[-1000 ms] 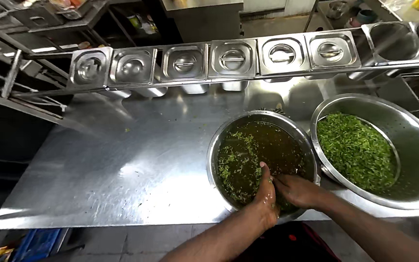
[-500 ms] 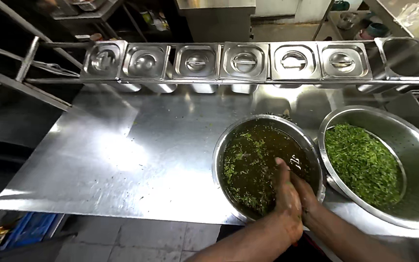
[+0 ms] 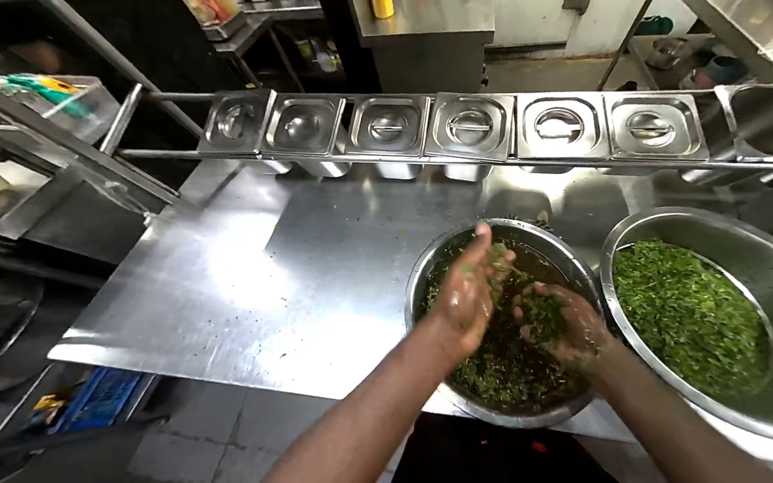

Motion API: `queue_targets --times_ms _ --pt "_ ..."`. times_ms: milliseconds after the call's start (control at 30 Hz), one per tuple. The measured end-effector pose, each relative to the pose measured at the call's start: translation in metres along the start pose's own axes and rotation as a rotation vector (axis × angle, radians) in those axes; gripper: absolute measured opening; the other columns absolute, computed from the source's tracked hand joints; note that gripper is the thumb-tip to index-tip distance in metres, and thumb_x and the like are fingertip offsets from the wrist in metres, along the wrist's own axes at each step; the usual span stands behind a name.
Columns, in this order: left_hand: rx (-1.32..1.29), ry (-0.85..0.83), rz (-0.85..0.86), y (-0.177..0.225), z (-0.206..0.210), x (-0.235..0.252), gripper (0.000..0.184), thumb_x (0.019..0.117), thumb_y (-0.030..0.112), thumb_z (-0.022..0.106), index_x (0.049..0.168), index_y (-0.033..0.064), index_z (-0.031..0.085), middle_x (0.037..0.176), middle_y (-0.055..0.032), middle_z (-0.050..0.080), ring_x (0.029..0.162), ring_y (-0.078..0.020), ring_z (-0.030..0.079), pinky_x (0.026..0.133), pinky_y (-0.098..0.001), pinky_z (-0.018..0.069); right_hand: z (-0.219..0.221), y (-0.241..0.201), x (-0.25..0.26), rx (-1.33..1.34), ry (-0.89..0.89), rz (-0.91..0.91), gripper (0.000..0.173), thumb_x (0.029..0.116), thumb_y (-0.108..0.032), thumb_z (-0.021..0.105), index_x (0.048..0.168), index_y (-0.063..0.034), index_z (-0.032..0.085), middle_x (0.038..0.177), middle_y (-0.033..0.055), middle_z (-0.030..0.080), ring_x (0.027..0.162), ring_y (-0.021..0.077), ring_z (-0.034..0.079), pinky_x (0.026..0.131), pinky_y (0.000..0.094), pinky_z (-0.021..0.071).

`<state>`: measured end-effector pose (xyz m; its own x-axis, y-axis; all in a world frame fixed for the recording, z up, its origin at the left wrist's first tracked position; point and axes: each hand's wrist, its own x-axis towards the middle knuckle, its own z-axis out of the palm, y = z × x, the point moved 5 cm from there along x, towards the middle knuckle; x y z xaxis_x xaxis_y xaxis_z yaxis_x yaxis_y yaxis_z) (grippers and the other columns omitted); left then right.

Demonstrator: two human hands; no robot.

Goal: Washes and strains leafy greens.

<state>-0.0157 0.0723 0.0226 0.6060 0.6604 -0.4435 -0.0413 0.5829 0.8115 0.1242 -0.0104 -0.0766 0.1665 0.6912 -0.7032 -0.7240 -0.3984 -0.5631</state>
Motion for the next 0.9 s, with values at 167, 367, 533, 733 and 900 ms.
queue_targets --times_ms 167,367,533,733,900 --pt "-0.096 0.184 -0.013 0.004 -0.056 0.036 0.043 0.1088 0.046 0.043 0.110 0.0086 0.065 0.100 -0.0039 0.069 0.087 -0.0161 0.066 0.081 -0.0355 0.0551 0.007 -0.011 0.002 -0.268 -0.027 0.033 0.028 0.1093 -0.028 0.044 0.108 -0.0083 0.063 0.091 0.0084 0.070 0.069 0.0180 0.068 0.054 0.0287 0.0552" --pt "0.147 0.278 0.057 0.012 -0.084 0.052 0.013 0.0975 0.012 0.068 0.106 0.0085 0.059 0.092 -0.0030 0.057 0.072 -0.0131 0.053 0.065 -0.0289 0.0501 0.021 -0.048 0.032 -0.483 0.009 -0.212 0.016 0.1037 -0.017 0.057 0.112 -0.0058 0.066 0.093 0.0070 0.069 0.070 0.0154 0.064 0.059 0.0303 0.0546" --pt "0.849 0.120 0.055 0.014 -0.080 0.060 0.015 0.0966 0.006 0.066 0.111 0.0032 0.065 0.106 -0.0166 0.064 0.089 -0.0273 0.062 0.076 -0.0469 0.0522 0.028 -0.069 0.076 -0.946 -0.021 -0.385 0.010 0.0962 -0.010 0.069 0.104 -0.0052 0.073 0.091 0.0094 0.071 0.076 0.0190 0.066 0.069 0.0386 0.0571" --pt "1.108 0.051 -0.027 -0.008 -0.078 0.083 0.029 0.1052 0.024 0.054 0.124 0.0067 0.067 0.119 -0.0207 0.067 0.108 -0.0360 0.065 0.092 -0.0597 0.0516 0.059 -0.081 0.101 -1.464 -0.037 -0.388 0.015 0.0963 -0.021 0.071 0.105 -0.0107 0.076 0.100 0.0150 0.072 0.093 0.0313 0.067 0.085 0.0572 0.0523" --pt "1.214 0.023 0.012 -0.027 -0.078 0.098 0.041 0.1087 0.034 0.045 0.130 0.0044 0.065 0.129 -0.0230 0.064 0.122 -0.0383 0.061 0.102 -0.0613 0.0474 0.066 -0.070 0.115 -1.657 -0.081 -0.279 0.025 0.0989 -0.026 0.068 0.115 -0.0082 0.072 0.104 0.0187 0.070 0.091 0.0336 0.068 0.082 0.0568 0.0542"
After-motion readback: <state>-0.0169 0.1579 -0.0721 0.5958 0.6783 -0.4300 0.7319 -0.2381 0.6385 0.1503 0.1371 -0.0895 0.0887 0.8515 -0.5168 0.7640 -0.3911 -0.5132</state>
